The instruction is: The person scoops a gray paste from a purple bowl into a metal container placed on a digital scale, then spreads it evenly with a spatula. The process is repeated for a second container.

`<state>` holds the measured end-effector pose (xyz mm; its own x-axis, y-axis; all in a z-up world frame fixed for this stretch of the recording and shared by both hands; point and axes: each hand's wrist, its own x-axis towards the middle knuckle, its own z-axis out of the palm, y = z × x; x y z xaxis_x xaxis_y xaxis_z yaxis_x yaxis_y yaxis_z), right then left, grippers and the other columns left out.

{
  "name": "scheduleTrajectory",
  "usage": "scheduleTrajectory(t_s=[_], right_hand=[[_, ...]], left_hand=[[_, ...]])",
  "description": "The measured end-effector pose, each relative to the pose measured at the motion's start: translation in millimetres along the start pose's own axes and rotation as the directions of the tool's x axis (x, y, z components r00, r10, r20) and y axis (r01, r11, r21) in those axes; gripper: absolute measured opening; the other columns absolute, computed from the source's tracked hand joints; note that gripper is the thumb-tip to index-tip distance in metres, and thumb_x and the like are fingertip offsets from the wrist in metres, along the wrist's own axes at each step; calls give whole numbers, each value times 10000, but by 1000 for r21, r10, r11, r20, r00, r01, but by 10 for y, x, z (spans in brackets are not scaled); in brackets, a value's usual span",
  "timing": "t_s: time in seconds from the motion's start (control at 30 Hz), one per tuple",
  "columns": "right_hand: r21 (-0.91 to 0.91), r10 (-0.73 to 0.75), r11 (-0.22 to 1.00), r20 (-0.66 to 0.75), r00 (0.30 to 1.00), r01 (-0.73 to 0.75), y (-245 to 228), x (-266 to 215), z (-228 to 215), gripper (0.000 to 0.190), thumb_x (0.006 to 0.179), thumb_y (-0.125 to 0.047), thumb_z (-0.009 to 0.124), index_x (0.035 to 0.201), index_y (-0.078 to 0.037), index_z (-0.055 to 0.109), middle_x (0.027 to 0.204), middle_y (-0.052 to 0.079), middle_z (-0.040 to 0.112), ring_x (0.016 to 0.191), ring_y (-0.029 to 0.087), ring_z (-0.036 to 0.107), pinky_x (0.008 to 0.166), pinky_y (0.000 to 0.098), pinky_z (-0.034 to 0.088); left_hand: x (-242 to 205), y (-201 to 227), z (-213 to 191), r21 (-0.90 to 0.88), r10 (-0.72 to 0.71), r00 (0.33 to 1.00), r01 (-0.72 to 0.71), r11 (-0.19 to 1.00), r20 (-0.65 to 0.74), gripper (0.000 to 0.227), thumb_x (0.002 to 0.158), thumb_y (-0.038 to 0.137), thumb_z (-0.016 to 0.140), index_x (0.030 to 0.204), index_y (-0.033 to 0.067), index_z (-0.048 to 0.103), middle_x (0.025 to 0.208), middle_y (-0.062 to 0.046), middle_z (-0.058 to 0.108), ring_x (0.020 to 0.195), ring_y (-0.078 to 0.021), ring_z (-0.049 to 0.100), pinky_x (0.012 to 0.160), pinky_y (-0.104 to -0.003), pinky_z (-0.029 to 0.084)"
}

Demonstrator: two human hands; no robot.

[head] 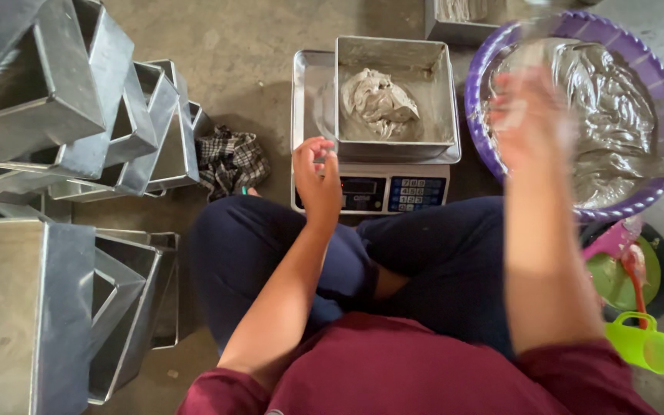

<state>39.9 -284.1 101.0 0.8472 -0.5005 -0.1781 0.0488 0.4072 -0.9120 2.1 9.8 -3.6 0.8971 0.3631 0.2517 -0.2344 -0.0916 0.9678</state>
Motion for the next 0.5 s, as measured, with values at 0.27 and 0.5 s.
scheduleTrajectory(t_s=[0.27,0.5], right_hand=[[-879,-609,-386,470,639,279,-16,-187,-2376,220,1239,-97,596,1044,-117,696,895,91,726,763,260,718,661,395,532],[-803,-389,-591,370,844,80,332,-166,-3100,291,1103,-194,507,1300,-282,702,891,81,728,893,312,718,699,437,524]], left_hand=[[38,-81,34,27,-8,1000,8,1000,-25,184,981,32,621,1151,96,654,1191,-23,632,982,-136,627,787,-275,514],[-41,-95,119,55,87,995,-89,994,51,158,979,-1,638,1109,89,642,1234,-30,629,961,-134,634,797,-275,513]])
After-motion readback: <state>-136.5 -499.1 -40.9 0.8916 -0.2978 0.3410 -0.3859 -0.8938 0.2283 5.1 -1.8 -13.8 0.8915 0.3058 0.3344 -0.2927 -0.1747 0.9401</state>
